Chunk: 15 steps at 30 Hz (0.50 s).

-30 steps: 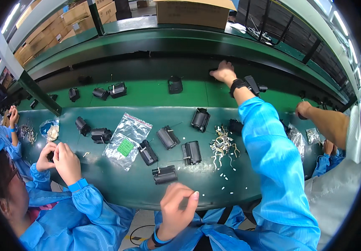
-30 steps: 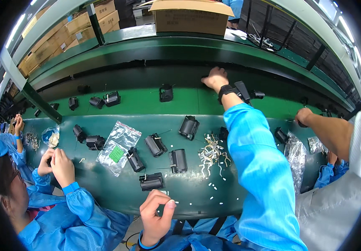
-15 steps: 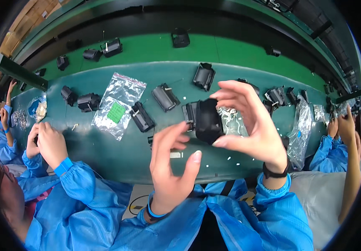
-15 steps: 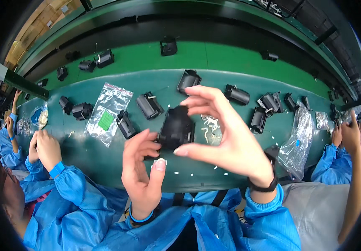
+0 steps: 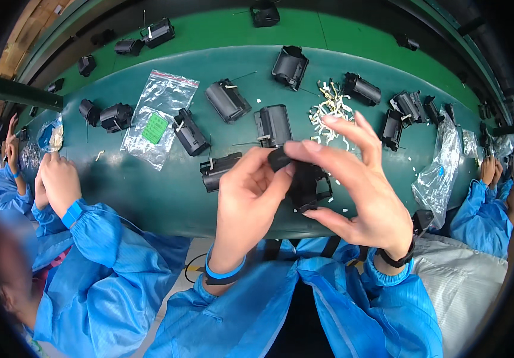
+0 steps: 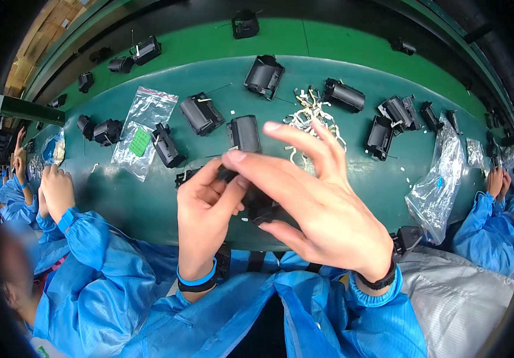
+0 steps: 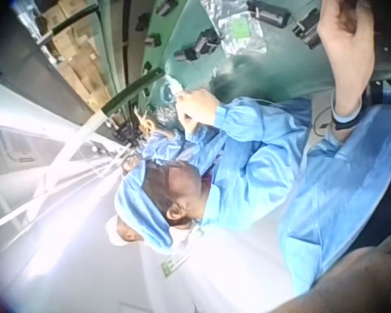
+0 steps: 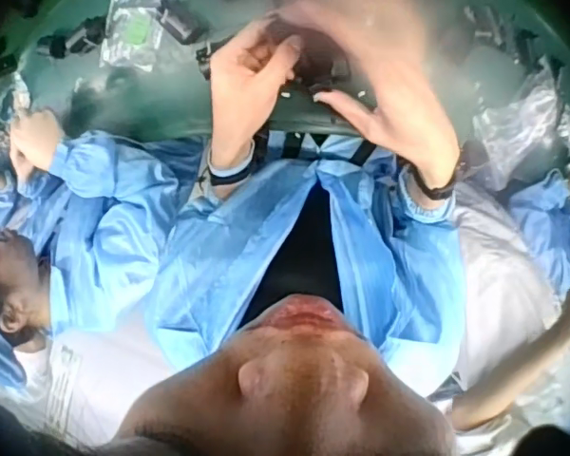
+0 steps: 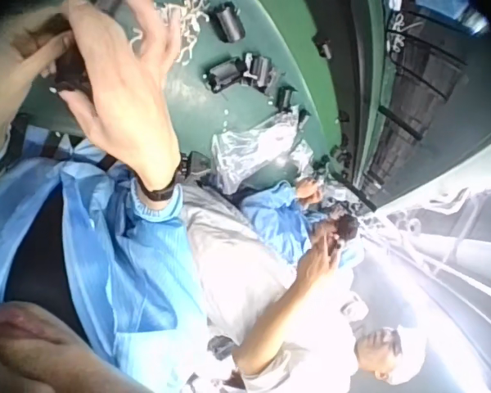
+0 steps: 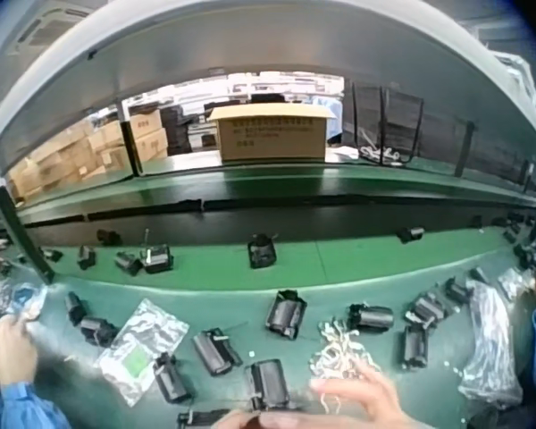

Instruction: Assembling small black plastic components on an industrial assembly line.

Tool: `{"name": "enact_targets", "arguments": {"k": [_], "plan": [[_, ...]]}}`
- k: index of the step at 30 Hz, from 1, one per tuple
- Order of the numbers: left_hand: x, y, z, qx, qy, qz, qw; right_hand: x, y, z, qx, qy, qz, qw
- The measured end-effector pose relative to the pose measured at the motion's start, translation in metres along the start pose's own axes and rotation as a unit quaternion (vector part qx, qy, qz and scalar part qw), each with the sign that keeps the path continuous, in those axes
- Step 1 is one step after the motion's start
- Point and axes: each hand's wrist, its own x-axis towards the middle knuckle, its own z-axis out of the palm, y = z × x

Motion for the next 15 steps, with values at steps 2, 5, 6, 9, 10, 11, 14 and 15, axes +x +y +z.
{"name": "enact_targets", "arguments": {"k": [2,5,6,9,10,11,14,15], "plan": [[-0.002,0.005,0.003,0.032,0.054,-0.017,0.998,-0.012,0.002,-0.004,-0.036,0.101,-0.025,0.994],[-0.008,0.001,-0.004,0.024,0.124,0.047,0.991,-0.038,0.007,0.001,0.118,0.398,0.101,0.904],[-0.011,-0.002,-0.006,0.02,0.145,0.076,0.986,-0.052,0.012,0.006,0.157,0.477,0.202,0.841],[-0.028,0.005,-0.007,0.023,0.163,0.071,0.984,-0.077,0.037,0.012,0.044,0.303,0.355,0.883],[-0.034,-0.002,-0.007,0.022,0.16,0.07,0.984,-0.079,0.039,0.022,0.026,0.268,0.388,0.882],[-0.04,-0.011,-0.006,0.025,0.13,0.055,0.99,-0.078,0.039,0.028,0.031,0.245,0.402,0.882],[-0.045,-0.022,0.011,0.026,0.097,-0.035,0.994,-0.067,0.044,0.043,0.003,0.216,0.389,0.895],[-0.044,-0.026,0.016,0.046,0.085,-0.032,0.995,-0.064,0.046,0.046,0.001,0.205,0.393,0.896]]}}
